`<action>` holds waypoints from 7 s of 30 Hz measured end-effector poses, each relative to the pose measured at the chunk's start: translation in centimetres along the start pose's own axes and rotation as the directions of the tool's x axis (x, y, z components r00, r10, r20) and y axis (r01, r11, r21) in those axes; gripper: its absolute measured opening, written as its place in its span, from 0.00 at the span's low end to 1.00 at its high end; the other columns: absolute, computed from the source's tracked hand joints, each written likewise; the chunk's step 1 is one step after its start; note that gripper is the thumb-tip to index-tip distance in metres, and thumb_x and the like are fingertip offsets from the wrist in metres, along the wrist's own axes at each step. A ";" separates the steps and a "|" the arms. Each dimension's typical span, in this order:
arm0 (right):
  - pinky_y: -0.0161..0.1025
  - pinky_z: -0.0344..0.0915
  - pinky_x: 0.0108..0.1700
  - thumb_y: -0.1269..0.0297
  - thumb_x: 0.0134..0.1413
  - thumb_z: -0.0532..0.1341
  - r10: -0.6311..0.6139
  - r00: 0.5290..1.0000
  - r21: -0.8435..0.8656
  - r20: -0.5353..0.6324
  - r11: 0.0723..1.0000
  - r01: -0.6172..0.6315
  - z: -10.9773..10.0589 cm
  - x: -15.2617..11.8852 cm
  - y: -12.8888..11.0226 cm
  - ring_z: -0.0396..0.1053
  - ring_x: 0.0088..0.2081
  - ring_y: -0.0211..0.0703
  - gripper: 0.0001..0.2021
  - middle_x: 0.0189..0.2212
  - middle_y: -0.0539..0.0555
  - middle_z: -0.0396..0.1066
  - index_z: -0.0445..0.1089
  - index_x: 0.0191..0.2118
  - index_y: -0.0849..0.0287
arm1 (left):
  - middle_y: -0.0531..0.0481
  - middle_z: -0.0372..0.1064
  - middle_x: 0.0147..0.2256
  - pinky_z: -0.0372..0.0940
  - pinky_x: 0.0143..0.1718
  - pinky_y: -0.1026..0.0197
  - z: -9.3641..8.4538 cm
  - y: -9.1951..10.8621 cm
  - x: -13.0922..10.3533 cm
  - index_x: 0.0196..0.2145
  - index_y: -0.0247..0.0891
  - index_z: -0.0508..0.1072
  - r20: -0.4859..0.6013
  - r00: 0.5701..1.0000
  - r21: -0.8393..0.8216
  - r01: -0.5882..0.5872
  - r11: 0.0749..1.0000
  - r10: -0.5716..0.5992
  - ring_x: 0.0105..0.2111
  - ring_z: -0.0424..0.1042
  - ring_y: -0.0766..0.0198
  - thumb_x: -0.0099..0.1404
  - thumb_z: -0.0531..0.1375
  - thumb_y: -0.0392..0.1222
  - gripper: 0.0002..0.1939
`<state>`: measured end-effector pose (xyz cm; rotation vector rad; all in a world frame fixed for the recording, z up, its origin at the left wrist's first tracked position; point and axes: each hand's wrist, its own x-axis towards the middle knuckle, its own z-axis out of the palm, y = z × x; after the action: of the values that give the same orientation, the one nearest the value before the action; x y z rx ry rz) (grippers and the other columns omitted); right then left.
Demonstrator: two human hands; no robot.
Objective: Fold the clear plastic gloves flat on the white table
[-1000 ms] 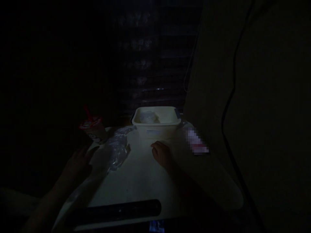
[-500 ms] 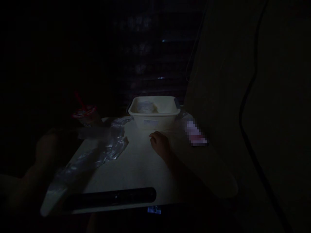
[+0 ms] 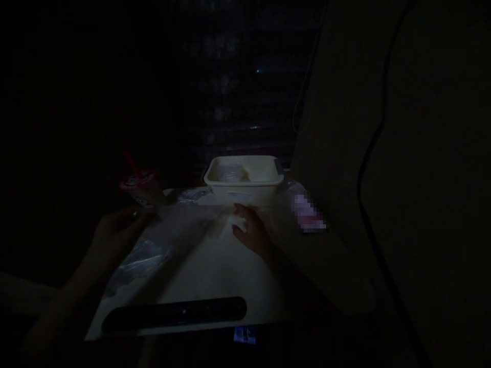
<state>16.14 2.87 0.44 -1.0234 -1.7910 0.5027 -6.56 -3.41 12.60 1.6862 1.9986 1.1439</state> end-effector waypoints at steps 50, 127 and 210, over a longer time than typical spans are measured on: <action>0.32 0.62 0.25 0.66 0.37 0.61 0.142 0.983 0.208 -0.116 0.971 -0.116 -6.4 2.0 -10.2 0.67 0.24 0.36 0.04 0.20 0.48 0.69 0.67 0.25 0.59 | 0.56 0.61 0.15 0.55 0.15 0.70 7.0 -0.1 -3.1 0.26 0.34 0.67 0.411 0.906 -0.465 0.114 0.878 0.099 0.12 0.59 0.73 0.52 0.54 0.45 0.11; 0.47 0.64 0.37 0.68 0.46 0.46 0.082 0.985 -0.703 0.151 0.710 0.049 -9.6 -7.5 -2.9 0.68 0.36 0.48 0.16 0.34 0.57 0.71 0.69 0.36 0.59 | 0.36 0.46 0.55 0.48 0.52 0.49 12.2 -0.7 -8.9 0.52 0.27 0.53 0.522 0.704 0.128 -0.623 0.772 0.481 0.56 0.41 0.54 0.61 0.42 0.37 0.22; 0.50 0.45 0.53 0.55 0.52 0.46 0.061 0.908 -0.684 0.414 0.679 0.266 -1.5 -6.7 -2.2 0.46 0.55 0.53 0.27 0.53 0.67 0.51 0.54 0.52 0.72 | 0.29 0.53 0.50 0.51 0.50 0.51 13.9 -3.2 -5.1 0.48 0.21 0.58 0.540 0.670 0.248 -0.705 0.665 0.509 0.53 0.51 0.52 0.61 0.45 0.42 0.22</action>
<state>17.71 -4.08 -0.96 -1.4079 -2.5133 -0.1418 1.81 -2.83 -0.06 2.7270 1.4706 0.3667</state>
